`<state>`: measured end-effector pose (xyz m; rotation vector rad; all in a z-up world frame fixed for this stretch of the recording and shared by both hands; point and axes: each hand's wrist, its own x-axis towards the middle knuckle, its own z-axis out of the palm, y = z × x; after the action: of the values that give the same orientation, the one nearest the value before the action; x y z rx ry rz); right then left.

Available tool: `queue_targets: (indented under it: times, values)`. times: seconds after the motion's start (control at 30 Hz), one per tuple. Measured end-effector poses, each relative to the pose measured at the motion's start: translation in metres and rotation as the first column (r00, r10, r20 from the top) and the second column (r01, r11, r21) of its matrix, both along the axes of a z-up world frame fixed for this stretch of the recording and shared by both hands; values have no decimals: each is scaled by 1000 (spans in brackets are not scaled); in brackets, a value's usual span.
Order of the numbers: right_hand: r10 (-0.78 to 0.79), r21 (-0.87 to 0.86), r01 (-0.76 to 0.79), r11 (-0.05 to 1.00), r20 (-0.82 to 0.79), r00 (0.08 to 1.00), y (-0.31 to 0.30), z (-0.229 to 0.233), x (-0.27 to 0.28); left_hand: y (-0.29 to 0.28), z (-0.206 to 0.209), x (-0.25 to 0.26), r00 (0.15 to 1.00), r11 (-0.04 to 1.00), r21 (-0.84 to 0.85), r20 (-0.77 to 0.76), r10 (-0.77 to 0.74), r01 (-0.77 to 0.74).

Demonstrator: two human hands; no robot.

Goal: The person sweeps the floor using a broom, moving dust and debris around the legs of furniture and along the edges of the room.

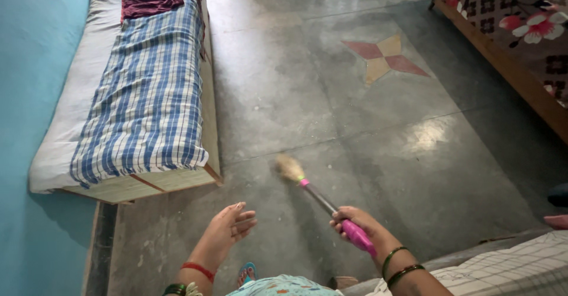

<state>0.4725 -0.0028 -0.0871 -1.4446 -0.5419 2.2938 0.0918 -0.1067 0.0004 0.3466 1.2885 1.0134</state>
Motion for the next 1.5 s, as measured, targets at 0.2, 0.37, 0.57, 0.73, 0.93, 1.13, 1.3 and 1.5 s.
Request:
queue_targets:
  times: [0.2, 0.37, 0.57, 0.73, 0.93, 1.13, 1.3, 1.5]
  values:
    - [-111, 144, 70, 987, 297, 948, 7, 31, -17, -3, 6, 5, 1000, 999, -34, -9, 13, -13]
    - [15, 183, -69, 981, 282, 959, 0, 59, -15, 1, 15, 18, 999, 999, -12, -5, -31, 31]
    - [232, 121, -269, 956, 251, 940, -12, 54, -19, 5, 19, 22, 998, 998, -9, -36, -59, 58]
    - [364, 77, -385, 920, 202, 909, -16, 48, -39, -8, 14, 7, 999, 1000, 26, -40, -11, 12]
    - [685, -134, -751, 646, 534, 495, -30, 36, -21, -30, 7, -6, 999, 999, 0, -20, 51, -51]
    - [163, -91, -961, 260, 985, -49, -24, -47, 49, -43, -6, -6, 998, 997, -50, -33, 55, -57]
    - [454, -125, -911, 393, 888, 74, -23, 18, 41, -45, -7, -1, 999, 999, -39, -35, 35, -37]
    - [547, -51, -870, 491, 795, 262, -41, 79, -11, -38, -8, 3, 1000, 999, -34, 10, 25, -25]
